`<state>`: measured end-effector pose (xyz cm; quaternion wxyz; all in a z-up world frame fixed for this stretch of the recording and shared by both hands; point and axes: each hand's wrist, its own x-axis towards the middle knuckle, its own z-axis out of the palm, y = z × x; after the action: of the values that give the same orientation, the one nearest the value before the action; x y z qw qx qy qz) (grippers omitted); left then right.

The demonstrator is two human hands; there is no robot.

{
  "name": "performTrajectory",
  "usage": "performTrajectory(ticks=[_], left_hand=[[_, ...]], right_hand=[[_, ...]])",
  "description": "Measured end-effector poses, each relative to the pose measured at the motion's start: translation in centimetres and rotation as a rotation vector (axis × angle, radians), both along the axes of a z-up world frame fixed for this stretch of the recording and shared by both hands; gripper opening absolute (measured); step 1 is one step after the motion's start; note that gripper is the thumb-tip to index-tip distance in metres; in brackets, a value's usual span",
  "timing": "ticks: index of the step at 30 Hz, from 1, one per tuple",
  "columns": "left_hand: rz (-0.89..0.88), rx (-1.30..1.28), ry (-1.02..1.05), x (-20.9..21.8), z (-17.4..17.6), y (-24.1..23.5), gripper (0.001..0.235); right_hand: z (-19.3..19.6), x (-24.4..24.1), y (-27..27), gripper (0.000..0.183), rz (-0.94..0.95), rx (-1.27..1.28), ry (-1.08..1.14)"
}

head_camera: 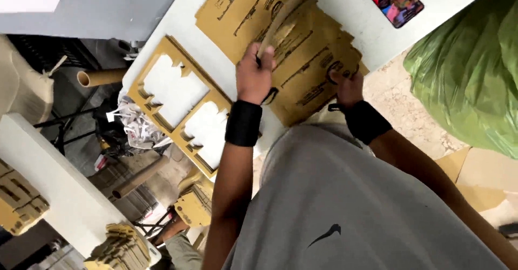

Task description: Stripping waste from die-cut cardboard and folding templates into boxes

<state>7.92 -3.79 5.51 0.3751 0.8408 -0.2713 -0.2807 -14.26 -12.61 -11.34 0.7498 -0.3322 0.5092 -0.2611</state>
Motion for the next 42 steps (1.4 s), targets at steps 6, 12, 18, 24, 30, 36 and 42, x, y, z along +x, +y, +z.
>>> performTrajectory(ticks=[6,12,18,24,30,36,42], left_hand=[[-0.162,-0.002,-0.079,-0.7,-0.1,0.0,0.025],[-0.272,0.184,-0.03,-7.6,-2.2,2.0,0.019],[-0.496,0.196,0.204,-13.2,-8.4,4.8,0.042],[-0.246,-0.135,0.313,-9.5,-1.9,1.1,0.062],[-0.496,-0.752,0.759,-7.0,3.4,1.2,0.069],[-0.306,-0.669,0.765,-8.2,4.1,7.6,0.058],[-0.209,-0.67,0.724,-8.2,5.0,10.2,0.051]], right_hand=[[5.1,-2.9,-2.1,0.034,-0.051,-0.049,0.015],[8.1,-13.5,-5.9,0.025,0.19,-0.602,0.13],[19.9,-17.9,-7.8,0.028,0.208,-0.776,0.366],[23.9,-18.6,-7.6,0.017,0.128,-0.46,0.226],[26.0,-13.4,-6.3,0.011,0.285,-0.117,0.511],[27.7,-7.2,-5.3,0.018,0.385,-0.024,0.518],[22.6,-5.3,-5.7,0.059,0.425,-0.425,0.101]])
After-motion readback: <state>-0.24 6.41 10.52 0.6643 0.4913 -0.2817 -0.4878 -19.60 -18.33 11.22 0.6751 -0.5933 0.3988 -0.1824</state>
